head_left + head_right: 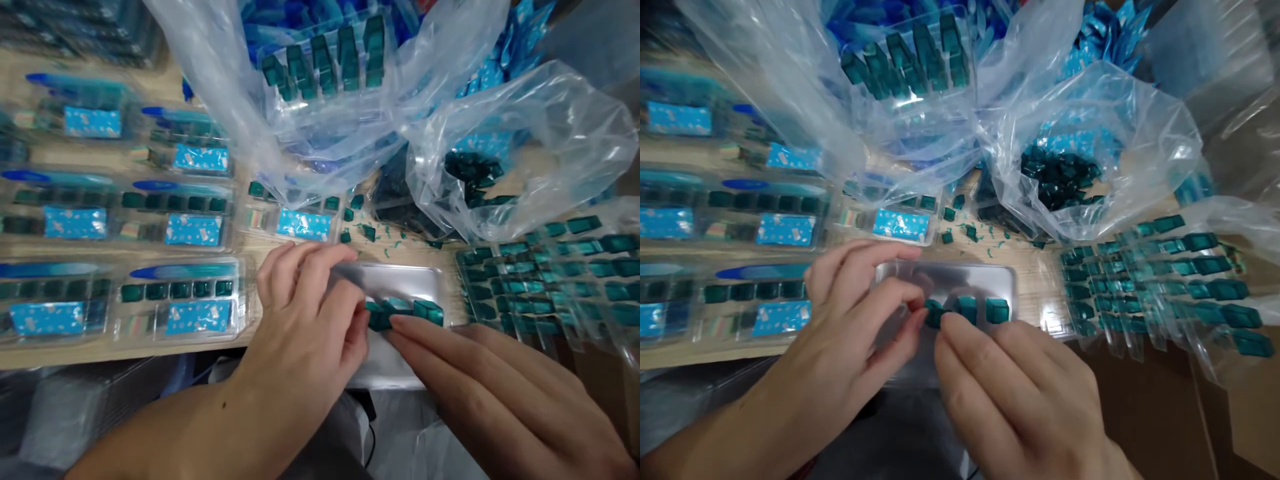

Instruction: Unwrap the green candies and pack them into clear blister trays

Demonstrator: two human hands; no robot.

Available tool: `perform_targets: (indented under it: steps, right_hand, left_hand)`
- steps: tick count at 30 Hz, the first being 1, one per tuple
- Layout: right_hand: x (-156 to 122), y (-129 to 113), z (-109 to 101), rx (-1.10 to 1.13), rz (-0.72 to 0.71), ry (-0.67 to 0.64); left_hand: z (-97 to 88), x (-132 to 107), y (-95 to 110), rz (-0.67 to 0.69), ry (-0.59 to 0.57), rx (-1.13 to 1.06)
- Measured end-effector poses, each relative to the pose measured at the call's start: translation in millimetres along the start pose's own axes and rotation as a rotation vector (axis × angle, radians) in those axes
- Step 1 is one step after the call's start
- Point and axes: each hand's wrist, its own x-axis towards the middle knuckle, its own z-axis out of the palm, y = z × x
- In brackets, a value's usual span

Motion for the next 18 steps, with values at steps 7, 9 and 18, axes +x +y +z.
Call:
perform_targets:
  steps: [7, 9, 18]
  right_hand:
    - [1.1, -3.0, -1.7, -0.042, 0.191, 0.016]
    - [3.0, -1.6, 1.9, -0.048, 0.167, 0.01]
    - [22.8, 2.0, -6.2, 0.27, 0.221, -0.065]
  left_hand:
    - [6.0, 3.2, 8.4, -0.027, 0.103, -0.062]
    - [4.5, 3.0, 6.6, -0.012, 0.034, -0.02]
    - [-13.9, 0.4, -6.4, 0.11, 0.114, -0.061]
